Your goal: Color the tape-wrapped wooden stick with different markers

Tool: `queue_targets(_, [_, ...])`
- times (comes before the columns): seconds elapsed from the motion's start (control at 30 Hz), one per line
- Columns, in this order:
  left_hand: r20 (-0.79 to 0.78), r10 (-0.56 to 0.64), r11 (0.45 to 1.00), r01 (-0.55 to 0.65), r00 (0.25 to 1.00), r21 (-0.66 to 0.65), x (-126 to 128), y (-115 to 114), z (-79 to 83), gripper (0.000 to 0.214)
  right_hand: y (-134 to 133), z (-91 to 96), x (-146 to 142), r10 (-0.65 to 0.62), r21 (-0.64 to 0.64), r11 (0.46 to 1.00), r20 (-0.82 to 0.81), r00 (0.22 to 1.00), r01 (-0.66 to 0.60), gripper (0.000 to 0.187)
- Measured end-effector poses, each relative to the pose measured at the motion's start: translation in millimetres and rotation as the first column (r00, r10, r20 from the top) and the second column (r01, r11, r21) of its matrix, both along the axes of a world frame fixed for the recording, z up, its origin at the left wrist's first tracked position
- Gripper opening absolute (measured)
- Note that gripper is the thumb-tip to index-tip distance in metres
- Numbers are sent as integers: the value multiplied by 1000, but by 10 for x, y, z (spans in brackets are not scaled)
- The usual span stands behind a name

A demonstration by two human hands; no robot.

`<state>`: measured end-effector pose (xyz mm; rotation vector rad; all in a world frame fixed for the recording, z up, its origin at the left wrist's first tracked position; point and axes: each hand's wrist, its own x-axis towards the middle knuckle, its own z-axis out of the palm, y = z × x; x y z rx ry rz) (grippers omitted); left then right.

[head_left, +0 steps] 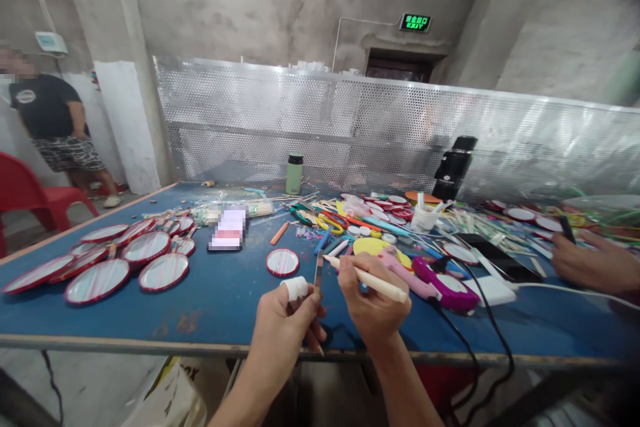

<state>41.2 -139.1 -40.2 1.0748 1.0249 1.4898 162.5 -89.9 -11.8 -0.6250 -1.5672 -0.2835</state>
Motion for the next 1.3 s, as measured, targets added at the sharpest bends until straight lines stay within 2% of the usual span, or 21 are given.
queue_targets(0.1, [-4,-6,1000,6,1000,4,-2,2,-7,23,-3,5,-3,30,4,1000,15,999,-30,13])
queue_targets(0.6, [-15,-16,1000,16,1000,7,-14,-8,-27,23,-1,-4,-15,13,-5,1000,-24,1000,-13,11])
queue_targets(0.73, [-14,-11,1000,11,1000,17,-11,2,-31,22,2,-4,-16,39,-22,999,18,999,-38,10])
queue_targets(0.87, [-13,-9,1000,9,1000,15,-5,9,-31,22,5,-7,-11,8,-9,1000,-15,1000,-8,11])
queue_targets(1.3, [-11,-20,1000,20,1000,18,3,21,-60,24,4,-2,-14,15,-3,1000,-15,1000,-16,11])
